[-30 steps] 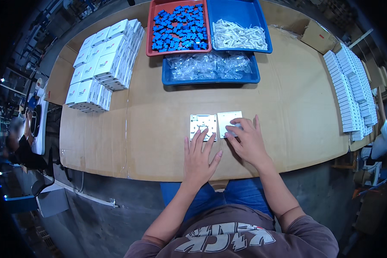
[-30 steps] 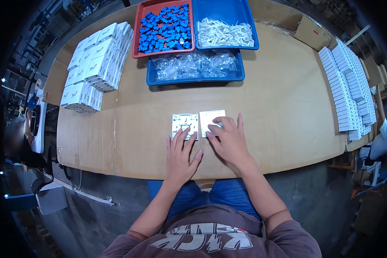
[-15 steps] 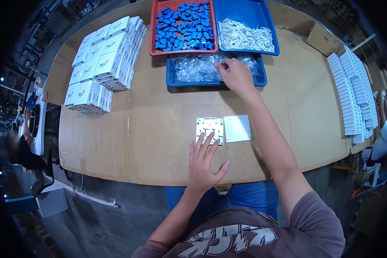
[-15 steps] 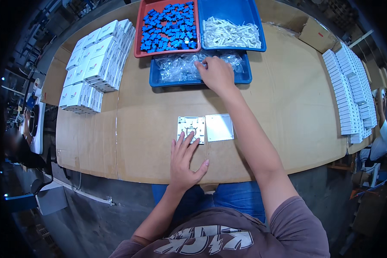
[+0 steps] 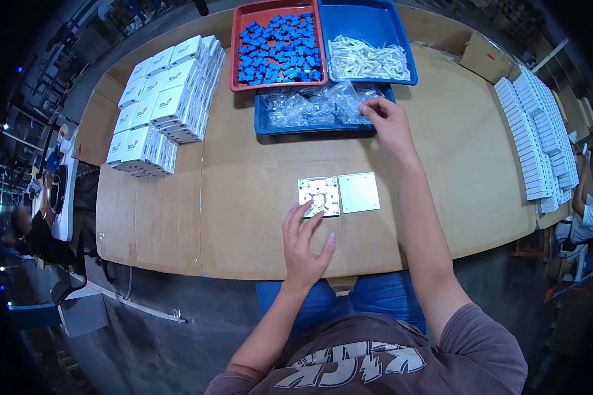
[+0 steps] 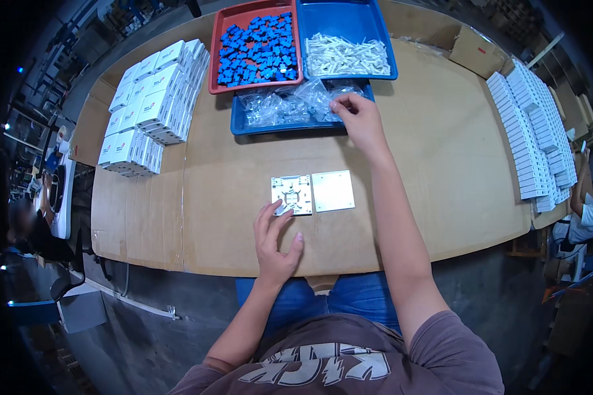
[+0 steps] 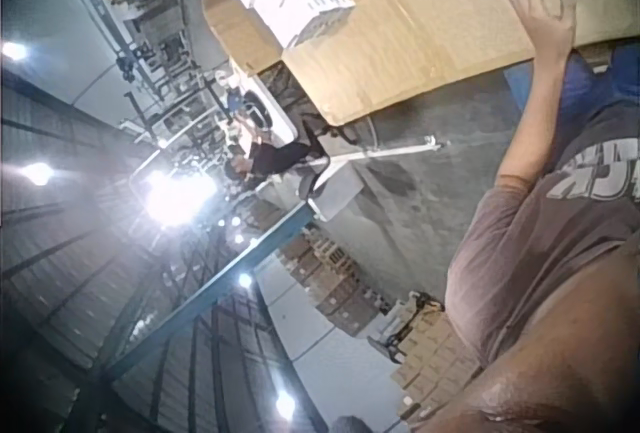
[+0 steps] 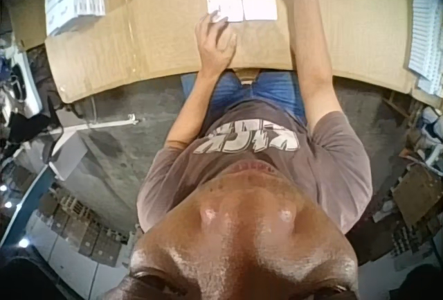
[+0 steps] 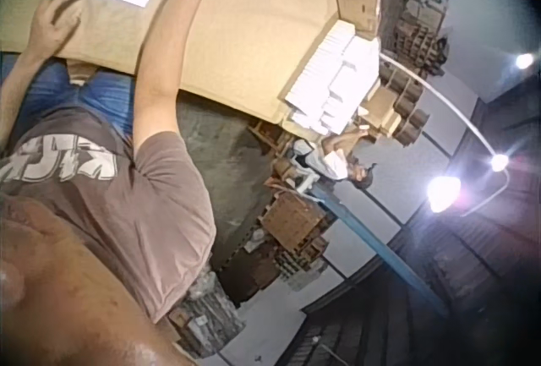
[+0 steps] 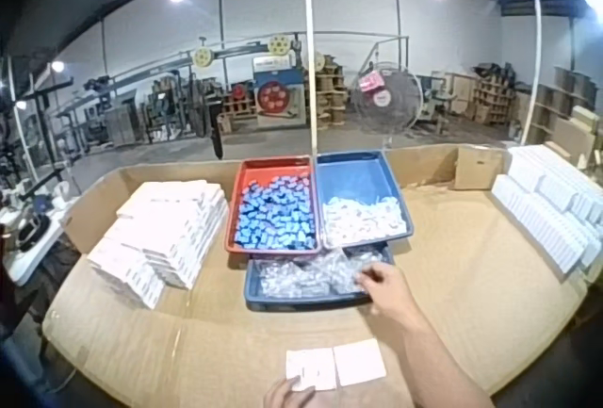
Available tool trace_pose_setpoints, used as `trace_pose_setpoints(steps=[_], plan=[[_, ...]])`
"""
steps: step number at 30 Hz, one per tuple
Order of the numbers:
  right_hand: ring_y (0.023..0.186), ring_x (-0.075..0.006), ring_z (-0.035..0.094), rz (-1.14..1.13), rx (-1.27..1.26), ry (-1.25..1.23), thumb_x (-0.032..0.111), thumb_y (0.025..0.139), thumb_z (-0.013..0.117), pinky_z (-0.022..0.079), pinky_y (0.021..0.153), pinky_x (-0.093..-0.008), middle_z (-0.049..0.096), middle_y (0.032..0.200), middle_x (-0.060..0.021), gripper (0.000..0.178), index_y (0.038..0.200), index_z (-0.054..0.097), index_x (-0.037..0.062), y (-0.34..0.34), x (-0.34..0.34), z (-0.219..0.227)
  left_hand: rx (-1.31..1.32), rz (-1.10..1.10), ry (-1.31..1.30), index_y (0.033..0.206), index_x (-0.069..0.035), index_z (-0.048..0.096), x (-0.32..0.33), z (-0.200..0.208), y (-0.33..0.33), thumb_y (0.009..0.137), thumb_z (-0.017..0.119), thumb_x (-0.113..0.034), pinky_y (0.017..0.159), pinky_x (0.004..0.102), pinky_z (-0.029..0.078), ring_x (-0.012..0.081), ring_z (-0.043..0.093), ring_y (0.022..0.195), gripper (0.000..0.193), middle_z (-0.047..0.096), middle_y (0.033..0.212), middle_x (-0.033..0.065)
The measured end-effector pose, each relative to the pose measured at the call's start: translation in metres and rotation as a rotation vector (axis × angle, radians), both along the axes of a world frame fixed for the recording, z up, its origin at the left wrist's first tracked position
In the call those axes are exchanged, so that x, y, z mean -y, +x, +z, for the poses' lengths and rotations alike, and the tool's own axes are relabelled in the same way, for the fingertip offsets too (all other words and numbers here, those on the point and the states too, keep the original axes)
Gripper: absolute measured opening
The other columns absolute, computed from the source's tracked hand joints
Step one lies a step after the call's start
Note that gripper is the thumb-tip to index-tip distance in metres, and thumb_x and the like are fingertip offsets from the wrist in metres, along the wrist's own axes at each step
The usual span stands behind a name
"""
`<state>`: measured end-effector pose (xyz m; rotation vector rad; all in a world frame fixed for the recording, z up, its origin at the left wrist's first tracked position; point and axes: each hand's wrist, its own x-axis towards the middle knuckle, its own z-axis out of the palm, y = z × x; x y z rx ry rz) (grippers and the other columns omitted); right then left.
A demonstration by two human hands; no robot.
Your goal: Assembling and packaging plastic components into white boxes.
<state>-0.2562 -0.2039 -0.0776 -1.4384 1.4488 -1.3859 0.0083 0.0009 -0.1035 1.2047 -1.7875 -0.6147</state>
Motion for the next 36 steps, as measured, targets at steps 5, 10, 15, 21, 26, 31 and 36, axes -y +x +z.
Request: trace_pose_setpoints(steps=[5, 10, 15, 21, 26, 31, 36], plan=[[0.086, -0.0081, 0.063, -0.013, 0.204, 0.014, 0.008, 0.100, 0.070, 0.050, 0.078, -0.0247, 0.071, 0.092, -0.0015, 0.011, 0.102, 0.072, -0.0025, 0.026, -0.077, 0.025, -0.209, 0.156, 0.075, 0.122, 0.000, 0.069, 0.004, 0.018, -0.010, 0.094, 0.068, -0.009, 0.110, 0.0411, 0.045, 0.0306, 0.058, 0.126, 0.029, 0.065, 0.131, 0.0146], [0.084, -0.0065, 0.062, 0.025, 0.317, 0.048, 0.008, 0.099, 0.071, 0.050, 0.077, -0.0239, 0.071, 0.092, -0.0013, 0.010, 0.102, 0.073, -0.0017, 0.066, -0.159, 0.019, -0.670, 0.054, 0.385, 0.117, 0.002, 0.068, 0.021, 0.056, -0.049, 0.107, 0.060, -0.019, 0.085, 0.0280, 0.051, 0.0116, 0.063, 0.093, 0.025, 0.069, 0.108, 0.0085], [0.076, -0.0038, 0.055, 0.040, 0.318, 0.022, 0.007, 0.098, 0.072, 0.046, 0.069, -0.0220, 0.067, 0.085, 0.0025, 0.007, 0.096, 0.071, 0.0007, 0.073, -0.183, 0.007, -0.752, 0.130, 0.460, 0.113, 0.000, 0.068, 0.026, 0.047, -0.059, 0.109, 0.060, -0.026, 0.062, 0.0212, 0.043, 0.0041, 0.053, 0.068, 0.027, 0.062, 0.082, -0.0011], [0.084, -0.0055, 0.059, 0.119, 0.301, 0.093, 0.005, 0.097, 0.071, 0.047, 0.077, -0.0224, 0.065, 0.088, 0.0018, 0.005, 0.096, 0.067, 0.0011, 0.073, -0.193, 0.006, -0.837, 0.172, 0.467, 0.102, -0.002, 0.072, 0.019, 0.046, -0.051, 0.109, 0.061, -0.026, 0.055, 0.0202, 0.036, 0.0009, 0.046, 0.063, 0.028, 0.055, 0.073, -0.0067], [0.081, -0.0049, 0.057, 0.254, 0.321, 0.113, 0.007, 0.097, 0.071, 0.046, 0.074, -0.0232, 0.065, 0.087, 0.0031, 0.007, 0.095, 0.068, 0.0020, 0.067, -0.193, -0.007, -0.887, 0.191, 0.433, 0.110, 0.002, 0.075, 0.022, 0.041, -0.039, 0.108, 0.063, -0.024, 0.064, 0.0207, 0.037, 0.0013, 0.048, 0.075, 0.028, 0.062, 0.087, -0.0040], [0.082, -0.0048, 0.056, 0.311, 0.406, 0.124, 0.010, 0.098, 0.072, 0.047, 0.074, -0.0234, 0.066, 0.089, 0.0026, 0.008, 0.098, 0.069, 0.0025, 0.073, -0.191, -0.012, -0.983, 0.235, 0.432, 0.115, 0.003, 0.076, 0.018, 0.039, -0.038, 0.107, 0.064, -0.022, 0.070, 0.0210, 0.041, 0.0036, 0.052, 0.080, 0.028, 0.064, 0.089, -0.0020], [0.083, -0.0074, 0.058, 0.117, 0.331, 0.061, 0.008, 0.096, 0.072, 0.049, 0.079, -0.0252, 0.069, 0.096, 0.0010, 0.013, 0.108, 0.071, 0.0036, 0.071, -0.190, 0.010, -0.875, 0.194, 0.322, 0.110, 0.003, 0.077, 0.013, 0.042, -0.039, 0.101, 0.072, -0.013, 0.075, 0.0208, 0.045, 0.0057, 0.057, 0.085, 0.019, 0.065, 0.096, 0.0001]])
